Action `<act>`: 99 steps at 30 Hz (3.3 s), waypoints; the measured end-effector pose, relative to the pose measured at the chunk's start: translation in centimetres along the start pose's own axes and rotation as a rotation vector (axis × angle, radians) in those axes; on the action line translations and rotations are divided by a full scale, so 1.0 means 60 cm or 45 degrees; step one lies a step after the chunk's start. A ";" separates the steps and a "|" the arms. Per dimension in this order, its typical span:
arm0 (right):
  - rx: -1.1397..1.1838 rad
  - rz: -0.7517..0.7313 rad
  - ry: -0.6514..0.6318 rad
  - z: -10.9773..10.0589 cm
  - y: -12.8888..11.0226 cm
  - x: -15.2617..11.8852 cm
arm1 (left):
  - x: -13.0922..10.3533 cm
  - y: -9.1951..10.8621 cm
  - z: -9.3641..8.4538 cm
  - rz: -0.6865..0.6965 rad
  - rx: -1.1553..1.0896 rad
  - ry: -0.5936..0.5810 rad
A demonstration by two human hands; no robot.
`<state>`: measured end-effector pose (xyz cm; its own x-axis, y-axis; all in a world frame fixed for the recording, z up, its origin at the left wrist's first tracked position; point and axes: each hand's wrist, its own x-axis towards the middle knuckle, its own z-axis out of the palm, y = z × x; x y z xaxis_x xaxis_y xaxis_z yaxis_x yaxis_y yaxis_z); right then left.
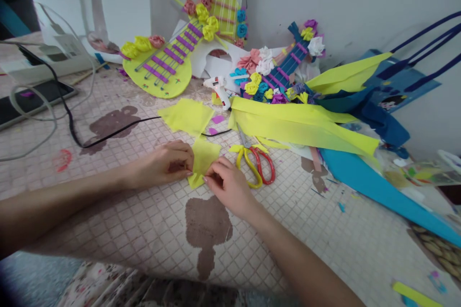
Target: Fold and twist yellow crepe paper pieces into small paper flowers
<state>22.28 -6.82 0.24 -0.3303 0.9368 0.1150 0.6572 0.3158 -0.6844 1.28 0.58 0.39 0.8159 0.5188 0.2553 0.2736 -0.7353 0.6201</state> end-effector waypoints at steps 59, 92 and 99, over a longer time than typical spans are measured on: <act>-0.265 0.038 0.116 0.030 -0.011 -0.003 | -0.012 0.018 0.030 -0.223 0.134 0.066; -0.193 0.069 0.049 0.019 -0.012 -0.004 | -0.009 0.013 0.011 -0.250 0.037 -0.067; 0.060 0.003 -0.158 -0.007 -0.002 -0.007 | -0.010 0.012 0.005 -0.223 0.003 -0.119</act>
<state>22.61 -7.18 0.56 -0.4118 0.9109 0.0255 0.6266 0.3033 -0.7179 1.12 -0.38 0.46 0.7992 0.5965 0.0738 0.4167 -0.6383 0.6473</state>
